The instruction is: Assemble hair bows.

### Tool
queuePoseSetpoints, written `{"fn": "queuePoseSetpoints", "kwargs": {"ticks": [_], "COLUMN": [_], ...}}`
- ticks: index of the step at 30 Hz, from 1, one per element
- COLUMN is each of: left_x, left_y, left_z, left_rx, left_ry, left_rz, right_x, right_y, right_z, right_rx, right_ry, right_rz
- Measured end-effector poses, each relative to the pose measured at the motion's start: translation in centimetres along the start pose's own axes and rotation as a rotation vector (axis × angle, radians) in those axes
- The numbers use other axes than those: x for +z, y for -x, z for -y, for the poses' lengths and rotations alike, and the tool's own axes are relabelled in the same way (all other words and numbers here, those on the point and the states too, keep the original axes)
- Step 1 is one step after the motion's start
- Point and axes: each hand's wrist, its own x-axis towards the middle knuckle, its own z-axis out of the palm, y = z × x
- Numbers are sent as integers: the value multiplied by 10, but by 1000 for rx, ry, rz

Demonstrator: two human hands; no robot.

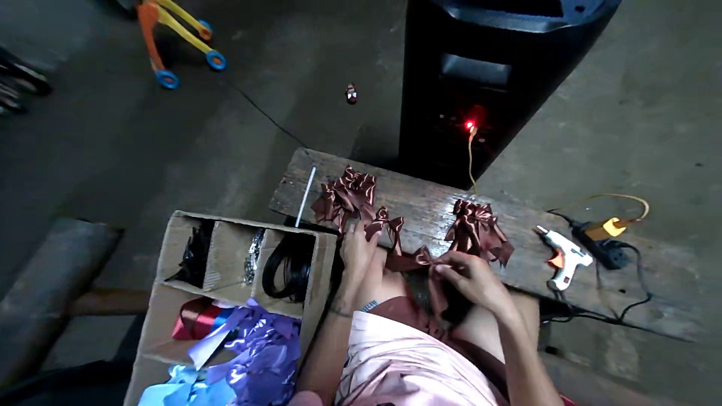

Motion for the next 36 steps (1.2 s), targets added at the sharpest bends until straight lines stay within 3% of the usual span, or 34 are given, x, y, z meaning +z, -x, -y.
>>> {"fn": "queuePoseSetpoints", "kwargs": {"ticks": [3, 7, 13, 16, 20, 24, 27, 31, 33, 36], "left_x": [11, 3, -67, -101, -120, -132, -165, -239, -269, -287], "left_y": [-2, 13, 9, -36, -91, -95, -71, 10, 59, 129], "left_z": [-19, -25, -34, -41, -29, -17, -11, 7, 33, 84], "left_rx": [-24, 74, 250, 114, -119, -119, 25, 215, 153, -129], "left_ry": [-116, -33, 13, -27, -144, -200, -210, -259, -290, -324], "left_rz": [-5, -27, -242, -195, -116, -21, -11, -32, -62, -128], "right_x": [-35, -53, -33, -21, -2, 1, 1, 3, 10, 29], "right_y": [13, 13, -40, -78, -116, -110, -104, -90, -85, -87], "right_z": [-14, -24, 0, 12, 2, 10, 14, 13, 21, 41], "right_rx": [-35, -8, -26, 0, 61, 139, 164, 4, -45, -74], "right_ry": [18, 55, 151, 260, 467, 600, 601, 598, 581, 570], "right_rz": [-169, -324, -254, -168, -252, -233, -200, -238, -216, -146]}}
